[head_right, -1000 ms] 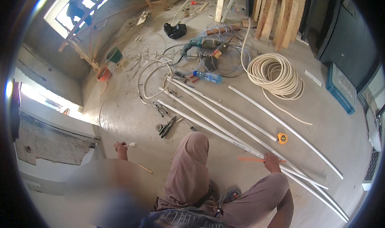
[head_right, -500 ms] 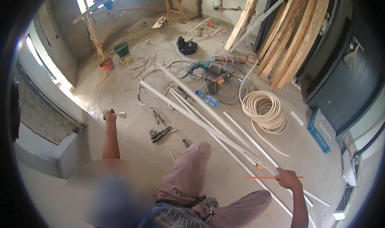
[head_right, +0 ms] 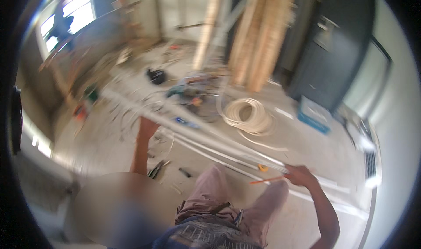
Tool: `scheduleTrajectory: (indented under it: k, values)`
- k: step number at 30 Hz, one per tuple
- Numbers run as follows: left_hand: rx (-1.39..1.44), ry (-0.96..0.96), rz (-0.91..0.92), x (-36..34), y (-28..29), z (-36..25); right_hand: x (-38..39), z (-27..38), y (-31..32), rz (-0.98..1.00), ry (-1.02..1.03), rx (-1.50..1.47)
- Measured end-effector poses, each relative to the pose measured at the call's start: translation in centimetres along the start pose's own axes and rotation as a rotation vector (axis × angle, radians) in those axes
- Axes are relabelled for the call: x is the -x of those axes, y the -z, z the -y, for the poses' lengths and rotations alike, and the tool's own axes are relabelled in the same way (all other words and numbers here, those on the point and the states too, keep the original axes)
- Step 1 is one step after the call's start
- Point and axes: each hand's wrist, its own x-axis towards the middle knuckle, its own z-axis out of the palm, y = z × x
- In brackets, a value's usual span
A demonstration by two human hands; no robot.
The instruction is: The person measures and marks a white conduit on the floor, cuts it using a hand saw, and then places the conduit into a groove in the wall.
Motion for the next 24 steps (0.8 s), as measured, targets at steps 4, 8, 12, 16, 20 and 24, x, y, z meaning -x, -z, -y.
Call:
scheduleTrajectory:
  k: [4, 8, 12, 16, 20, 24]
  values:
    - [-0.211, -0.293, -0.157, 5.0, -2.1, 4.8, -1.8, 2.6, -6.1, 0.134, 0.092, -0.104]
    - [0.521, -0.062, -0.277, 7.6, 0.5, 13.2, -3.0, 2.5, -13.5, 0.069, 0.290, -0.293]
    - [0.493, -0.177, -0.190, 8.6, 4.7, 18.3, -3.5, 3.7, -14.9, -0.045, 0.285, -0.360]
    - [0.457, 0.131, -0.126, 5.3, 4.0, 15.7, -5.6, 7.8, -15.2, 0.181, 0.214, -0.410]
    - [1.019, 0.255, -0.359, 0.0, 8.7, 8.8, -3.6, 8.0, -16.2, 0.021, 0.227, -0.188]
    - [0.991, 0.248, -0.648, 1.0, 16.9, 9.0, -0.2, 10.7, -16.1, 0.126, 0.217, -0.167]
